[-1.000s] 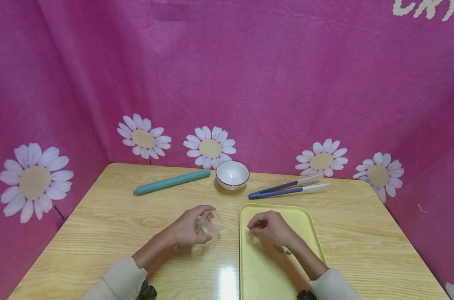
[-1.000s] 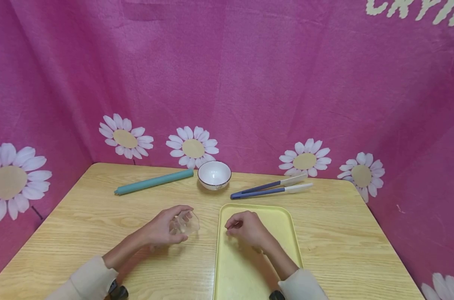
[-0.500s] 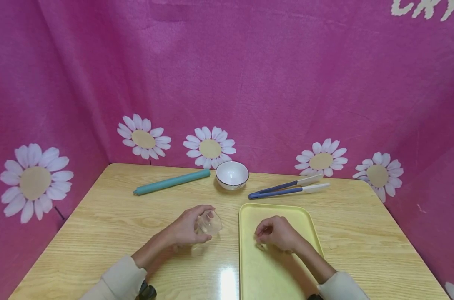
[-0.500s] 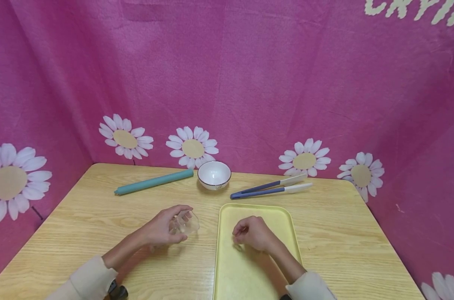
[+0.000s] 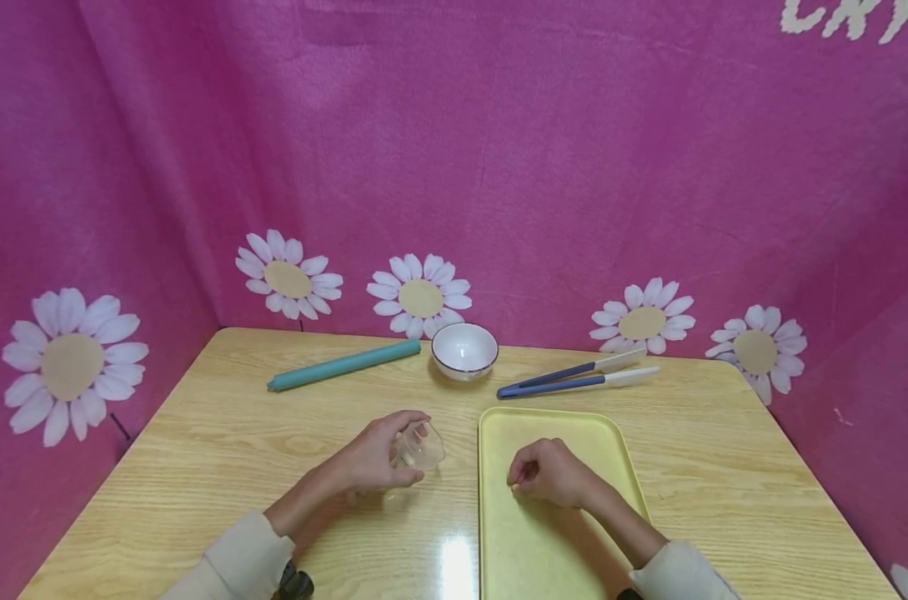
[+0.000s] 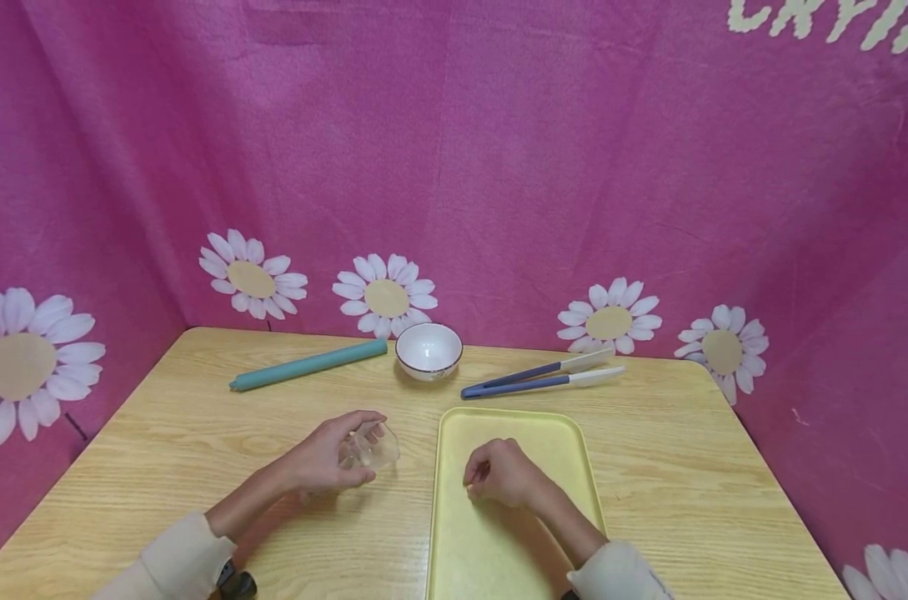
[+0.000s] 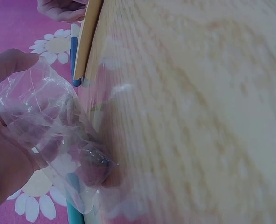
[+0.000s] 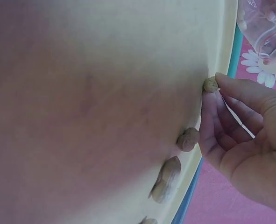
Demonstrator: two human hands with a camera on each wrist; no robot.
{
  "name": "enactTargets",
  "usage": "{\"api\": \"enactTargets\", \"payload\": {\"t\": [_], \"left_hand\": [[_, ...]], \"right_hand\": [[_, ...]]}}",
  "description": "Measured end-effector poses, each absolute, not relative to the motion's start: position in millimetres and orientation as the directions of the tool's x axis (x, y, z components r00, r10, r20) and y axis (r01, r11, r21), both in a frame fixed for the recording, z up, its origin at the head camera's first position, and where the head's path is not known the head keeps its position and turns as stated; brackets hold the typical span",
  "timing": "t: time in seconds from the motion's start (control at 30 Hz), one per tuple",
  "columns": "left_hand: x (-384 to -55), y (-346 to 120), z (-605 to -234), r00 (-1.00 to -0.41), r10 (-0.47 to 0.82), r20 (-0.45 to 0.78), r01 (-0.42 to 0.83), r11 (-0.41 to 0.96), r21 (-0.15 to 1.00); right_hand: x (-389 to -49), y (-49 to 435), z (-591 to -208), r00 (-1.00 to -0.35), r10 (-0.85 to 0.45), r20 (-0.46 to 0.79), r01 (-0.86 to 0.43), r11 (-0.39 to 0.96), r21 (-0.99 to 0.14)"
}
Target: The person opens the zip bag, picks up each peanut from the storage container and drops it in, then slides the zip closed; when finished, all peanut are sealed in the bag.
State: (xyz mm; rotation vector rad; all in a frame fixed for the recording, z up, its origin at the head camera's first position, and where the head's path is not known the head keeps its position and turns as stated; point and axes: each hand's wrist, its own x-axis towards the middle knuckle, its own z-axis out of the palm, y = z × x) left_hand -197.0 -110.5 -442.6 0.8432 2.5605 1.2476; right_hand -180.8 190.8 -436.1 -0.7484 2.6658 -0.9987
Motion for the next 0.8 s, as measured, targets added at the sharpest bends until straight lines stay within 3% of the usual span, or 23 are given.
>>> {"api": "enactTargets", "payload": {"t": [0.43,0.8], "left_hand": [[-197,-111,-441,-0.827,0.555,0.087,0.409,0.489,0.771],[-198,-111,-441,-0.832,0.549,0.081,0.4,0.492,0.773]], "right_hand": [[-187,184,-425,-0.874,-0.483,0.051,-0.388,0.631,-0.672],[-197,150,-418,-0.873,-0.46,0.161,-0.404,0.498,-0.767]]}}
